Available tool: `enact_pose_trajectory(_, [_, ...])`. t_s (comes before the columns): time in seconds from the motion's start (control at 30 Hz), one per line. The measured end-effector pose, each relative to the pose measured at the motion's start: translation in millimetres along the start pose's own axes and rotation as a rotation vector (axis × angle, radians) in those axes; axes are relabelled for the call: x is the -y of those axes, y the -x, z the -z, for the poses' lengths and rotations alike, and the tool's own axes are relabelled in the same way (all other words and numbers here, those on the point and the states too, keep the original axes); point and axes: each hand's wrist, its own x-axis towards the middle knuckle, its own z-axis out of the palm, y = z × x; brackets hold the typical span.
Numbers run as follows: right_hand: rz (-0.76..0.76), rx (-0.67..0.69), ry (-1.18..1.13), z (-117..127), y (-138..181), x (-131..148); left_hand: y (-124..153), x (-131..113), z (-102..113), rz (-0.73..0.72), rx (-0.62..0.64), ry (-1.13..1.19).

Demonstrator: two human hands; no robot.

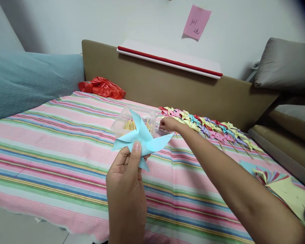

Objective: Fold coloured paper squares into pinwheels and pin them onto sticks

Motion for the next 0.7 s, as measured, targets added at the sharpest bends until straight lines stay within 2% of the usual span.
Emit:
enact_pose_trajectory(0.07, [0.024, -0.073, 0.008, 10.9, 28.4, -10.9, -0.1, -1.5, -0.7, -0.01, -0.01, 0.004])
enact_pose_trajectory(0.17, [0.05, -0.127, -0.003, 12.8, 103.2, -38.1, 0.5, -2.2, -4.1, -0.023, -0.004, 0.012])
enact_pose_trajectory(0.27, [0.011, -0.058, -0.025, -6.5, 186.0, -69.4, 2.6, 2.5, -11.6, -0.028, 0.027, 0.027])
enact_pose_trajectory(0.33, [-0.066, -0.05, -0.026, -24.2, 225.9, -86.3, 4.9, 9.2, -18.5, -0.028, 0.06, 0.047])
enact_pose_trajectory(0.43, [-0.195, -0.132, -0.03, -44.2, 256.3, -101.8, 9.4, 22.1, -29.9, -0.014, 0.109, 0.052])
enact_pose_trajectory(0.57, [-0.373, -0.328, -0.052, -63.3, 278.4, -106.7, 14.6, 38.5, -42.1, 0.009, 0.174, -0.01])
enact_pose_trajectory(0.63, [-0.387, -0.407, -0.089, -80.5, 293.1, -103.4, 15.9, 45.9, -47.1, 0.012, 0.187, -0.039])
enact_pose_trajectory(0.7, [-0.293, -0.451, -0.124, -103.1, 307.2, -97.6, 16.8, 53.6, -52.8, 0.014, 0.185, -0.054])
